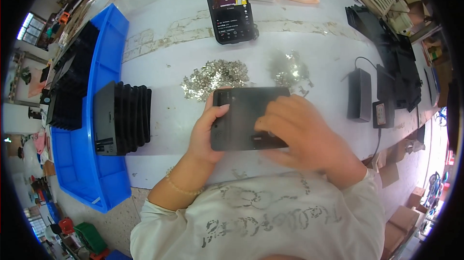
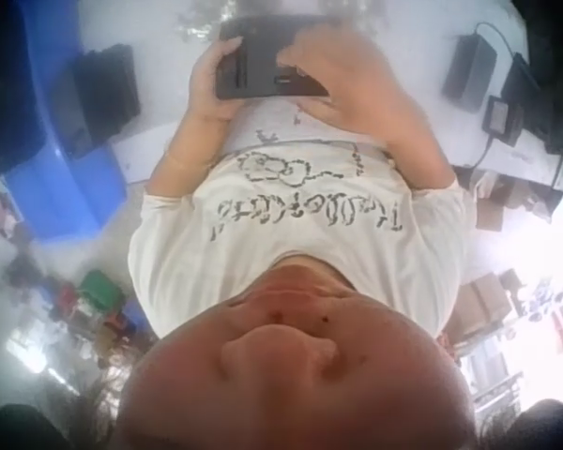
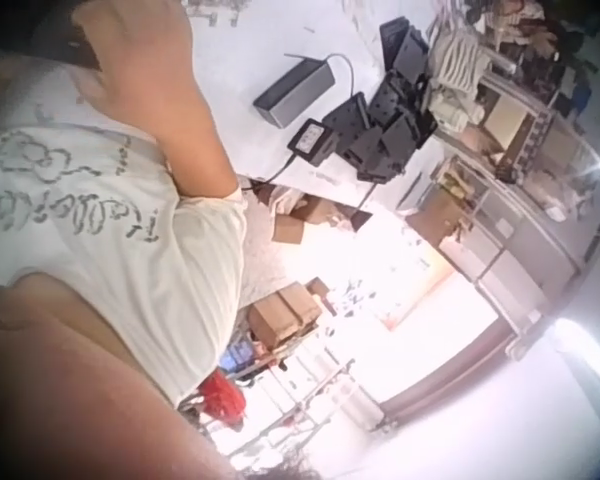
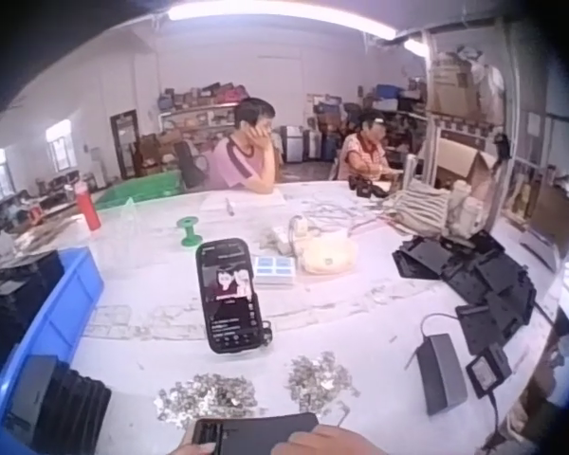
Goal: The person assembles finished components by inserting small metal clips into black plastic housings using a manual screwdriver tool at a factory workbench.
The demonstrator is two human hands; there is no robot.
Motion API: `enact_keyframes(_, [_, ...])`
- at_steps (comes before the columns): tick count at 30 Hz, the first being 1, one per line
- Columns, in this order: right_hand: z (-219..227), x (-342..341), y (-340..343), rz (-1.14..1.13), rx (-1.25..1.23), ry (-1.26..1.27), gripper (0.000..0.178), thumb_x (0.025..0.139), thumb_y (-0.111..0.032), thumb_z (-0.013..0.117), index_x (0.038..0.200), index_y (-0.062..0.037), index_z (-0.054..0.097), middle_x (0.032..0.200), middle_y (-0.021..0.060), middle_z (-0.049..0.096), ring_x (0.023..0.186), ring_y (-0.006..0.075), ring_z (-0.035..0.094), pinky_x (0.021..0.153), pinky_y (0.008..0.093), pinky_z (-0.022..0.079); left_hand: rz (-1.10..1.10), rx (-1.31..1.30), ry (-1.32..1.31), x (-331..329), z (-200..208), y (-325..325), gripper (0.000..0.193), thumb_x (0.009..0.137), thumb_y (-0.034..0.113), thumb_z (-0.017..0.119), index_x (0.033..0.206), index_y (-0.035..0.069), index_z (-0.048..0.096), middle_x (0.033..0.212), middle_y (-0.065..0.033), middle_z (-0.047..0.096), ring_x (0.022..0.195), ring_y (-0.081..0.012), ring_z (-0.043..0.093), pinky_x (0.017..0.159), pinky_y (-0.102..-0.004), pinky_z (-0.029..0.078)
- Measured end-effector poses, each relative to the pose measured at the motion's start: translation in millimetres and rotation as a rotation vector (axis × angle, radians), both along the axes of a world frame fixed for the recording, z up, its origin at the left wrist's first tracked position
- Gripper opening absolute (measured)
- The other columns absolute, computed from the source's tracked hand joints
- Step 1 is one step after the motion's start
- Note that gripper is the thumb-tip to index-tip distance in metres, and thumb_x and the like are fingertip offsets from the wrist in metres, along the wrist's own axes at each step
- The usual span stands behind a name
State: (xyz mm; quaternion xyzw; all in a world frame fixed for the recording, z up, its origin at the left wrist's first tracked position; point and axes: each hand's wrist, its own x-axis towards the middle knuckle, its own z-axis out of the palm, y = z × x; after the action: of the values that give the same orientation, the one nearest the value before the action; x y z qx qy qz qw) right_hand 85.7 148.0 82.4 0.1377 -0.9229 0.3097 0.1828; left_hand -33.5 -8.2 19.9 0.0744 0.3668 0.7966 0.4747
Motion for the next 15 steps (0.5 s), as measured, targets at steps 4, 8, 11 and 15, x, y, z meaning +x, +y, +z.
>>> enact_keyframes(4, [-2, 6, 11, 0.008, -0.064, -0.11, 0.024, 0.071, -0.007, 0.066, 0.091, -0.004, 0.055, 0.075, 0.0063, 0.048, 0.065, 0.0225, 0.045, 0.059, 0.0305, 0.036, 0.045, 0.056, -0.173, -2, 3, 2, 0.031, 0.093, 0.02, 0.045, 0.122, 0.009, 0.042, 0.11, -0.0074, 0.051, 0.102, -0.017, 0.051, 0.089, -0.0323, 0.043])
enact_keyframes(8, [5, 20, 19, -0.063, -0.568, -0.143, 0.014, 0.079, -0.003, 0.062, 0.09, -0.0017, 0.053, 0.078, 0.0043, 0.05, 0.069, 0.0141, 0.047, 0.062, 0.0261, 0.037, -0.016, -0.017, 0.579, -4, -20, -9, 0.047, 0.086, 0.034, 0.059, 0.118, 0.002, 0.046, 0.103, -0.0037, 0.049, 0.096, -0.0129, 0.049, 0.084, -0.0286, 0.04])
enact_keyframes(11, [-1, 16, 24, -0.012, -0.91, -0.295, 0.01, 0.086, -0.006, 0.056, 0.095, -0.001, 0.054, 0.085, 0.0029, 0.049, 0.074, 0.0111, 0.044, 0.068, 0.0232, 0.036, -0.065, 0.008, 0.645, 2, -7, -8, 0.053, 0.08, 0.023, 0.067, 0.123, 0.001, 0.045, 0.108, -0.0042, 0.052, 0.096, -0.0121, 0.049, 0.085, -0.0279, 0.04])
enact_keyframes(15, [-9, 7, 16, -0.24, -0.936, -0.174, 0.018, 0.089, -0.003, 0.048, 0.106, 0.0004, 0.053, 0.088, 0.0035, 0.048, 0.076, 0.0112, 0.042, 0.073, 0.021, 0.034, -0.09, -0.036, 0.309, 6, 3, -6, 0.052, 0.08, 0.007, 0.065, 0.127, 0.002, 0.043, 0.113, -0.0045, 0.054, 0.1, -0.0108, 0.049, 0.087, -0.027, 0.04])
